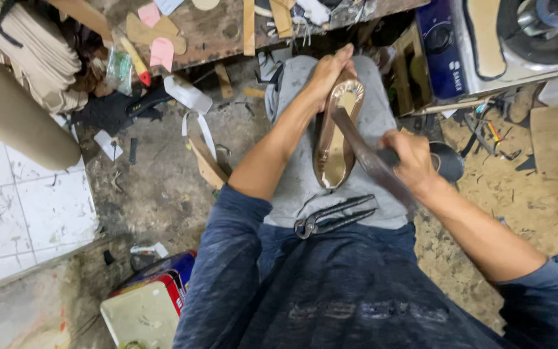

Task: The person uses a hammer to tap the edges of a metallic shoe upper, then places a wooden shoe last inside and secures it with a strap. The person continues to hammer the shoe upper around the last to shape it.

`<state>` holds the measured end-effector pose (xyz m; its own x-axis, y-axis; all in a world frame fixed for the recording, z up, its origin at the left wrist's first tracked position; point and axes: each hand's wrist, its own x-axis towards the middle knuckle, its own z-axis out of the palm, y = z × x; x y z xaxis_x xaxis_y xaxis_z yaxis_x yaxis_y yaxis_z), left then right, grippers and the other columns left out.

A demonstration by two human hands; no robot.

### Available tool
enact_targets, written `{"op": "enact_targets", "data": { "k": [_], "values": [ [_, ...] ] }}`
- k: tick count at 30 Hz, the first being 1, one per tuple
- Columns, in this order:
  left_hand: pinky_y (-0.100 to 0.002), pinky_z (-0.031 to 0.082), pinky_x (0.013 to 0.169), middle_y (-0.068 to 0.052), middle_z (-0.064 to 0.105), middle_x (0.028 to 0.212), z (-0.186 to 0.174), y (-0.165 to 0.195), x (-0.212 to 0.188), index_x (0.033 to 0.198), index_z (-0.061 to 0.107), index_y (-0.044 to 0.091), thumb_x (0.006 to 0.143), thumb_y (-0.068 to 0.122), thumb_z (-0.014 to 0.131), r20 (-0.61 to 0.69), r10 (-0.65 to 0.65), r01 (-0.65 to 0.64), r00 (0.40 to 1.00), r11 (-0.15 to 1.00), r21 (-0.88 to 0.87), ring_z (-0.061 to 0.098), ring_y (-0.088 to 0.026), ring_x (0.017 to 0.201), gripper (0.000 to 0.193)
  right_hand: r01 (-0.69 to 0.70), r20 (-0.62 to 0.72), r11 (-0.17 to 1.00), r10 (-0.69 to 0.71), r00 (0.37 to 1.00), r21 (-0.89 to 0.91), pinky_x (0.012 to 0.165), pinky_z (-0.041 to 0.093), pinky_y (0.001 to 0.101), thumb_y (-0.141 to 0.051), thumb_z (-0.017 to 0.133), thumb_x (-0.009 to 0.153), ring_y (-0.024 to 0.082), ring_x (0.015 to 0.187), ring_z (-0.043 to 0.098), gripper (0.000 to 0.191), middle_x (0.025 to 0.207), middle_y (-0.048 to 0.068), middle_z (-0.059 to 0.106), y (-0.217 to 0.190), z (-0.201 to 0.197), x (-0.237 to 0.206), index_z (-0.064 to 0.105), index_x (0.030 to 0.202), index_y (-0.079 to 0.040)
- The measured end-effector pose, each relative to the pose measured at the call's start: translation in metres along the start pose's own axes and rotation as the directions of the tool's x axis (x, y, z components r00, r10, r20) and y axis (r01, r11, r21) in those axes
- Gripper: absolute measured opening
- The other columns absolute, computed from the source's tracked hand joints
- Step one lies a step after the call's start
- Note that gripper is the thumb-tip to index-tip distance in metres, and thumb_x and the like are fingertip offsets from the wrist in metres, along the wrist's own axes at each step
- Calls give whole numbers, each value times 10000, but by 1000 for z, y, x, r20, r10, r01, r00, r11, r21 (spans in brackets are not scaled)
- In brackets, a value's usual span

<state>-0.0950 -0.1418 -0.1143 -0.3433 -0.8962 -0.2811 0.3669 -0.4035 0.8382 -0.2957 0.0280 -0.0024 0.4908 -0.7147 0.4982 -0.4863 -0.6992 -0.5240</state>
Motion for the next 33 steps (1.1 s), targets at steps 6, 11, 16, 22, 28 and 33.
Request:
{"op": "enact_targets", "data": {
  "k": [6,11,16,22,28,33],
  "values": [
    [-321,485,461,-83,651,603,3,2,-2,707,653,20,957,514,580,-50,-42,45,998,998,48,600,-171,477,559,10,-85,999,-7,996,39,550,517,391,-186,790,836,278,591,661,357,741,179,649,-2,-7,-1,591,1020,46],
    [-341,484,463,-72,637,613,4,2,-3,736,646,36,959,502,584,-40,-39,40,998,999,14,579,-169,483,520,-113,36,990,110,993,87,602,523,386,-185,767,893,295,641,656,313,783,152,650,3,6,6,561,1034,4],
    [-328,514,478,-72,648,602,3,1,-4,705,667,6,948,524,580,-28,-44,45,999,998,45,608,-166,490,579,-236,44,971,238,970,-47,597,534,352,-191,771,873,273,678,686,285,837,158,669,-10,-7,5,617,1034,-13],
    [-332,453,423,-50,587,581,3,7,-7,709,642,50,945,517,607,-22,-70,69,997,997,-26,555,-161,460,524,-385,3,907,391,920,171,568,489,337,-162,744,917,226,623,642,211,774,116,652,-33,4,17,600,950,-11],
    [-338,495,436,-93,626,585,6,9,-6,705,617,23,958,483,590,12,-99,100,995,993,-69,597,-182,455,525,-310,-282,892,406,869,329,558,494,325,-152,685,1029,211,609,592,183,819,119,612,-44,5,15,575,1098,-23],
    [-329,480,453,-67,619,640,4,3,-8,760,624,47,991,450,612,7,-84,85,996,989,-124,582,-164,483,464,364,-687,677,293,665,640,622,583,351,-431,618,998,180,735,647,354,939,73,636,-41,33,25,531,1128,-114]
  ]
}}
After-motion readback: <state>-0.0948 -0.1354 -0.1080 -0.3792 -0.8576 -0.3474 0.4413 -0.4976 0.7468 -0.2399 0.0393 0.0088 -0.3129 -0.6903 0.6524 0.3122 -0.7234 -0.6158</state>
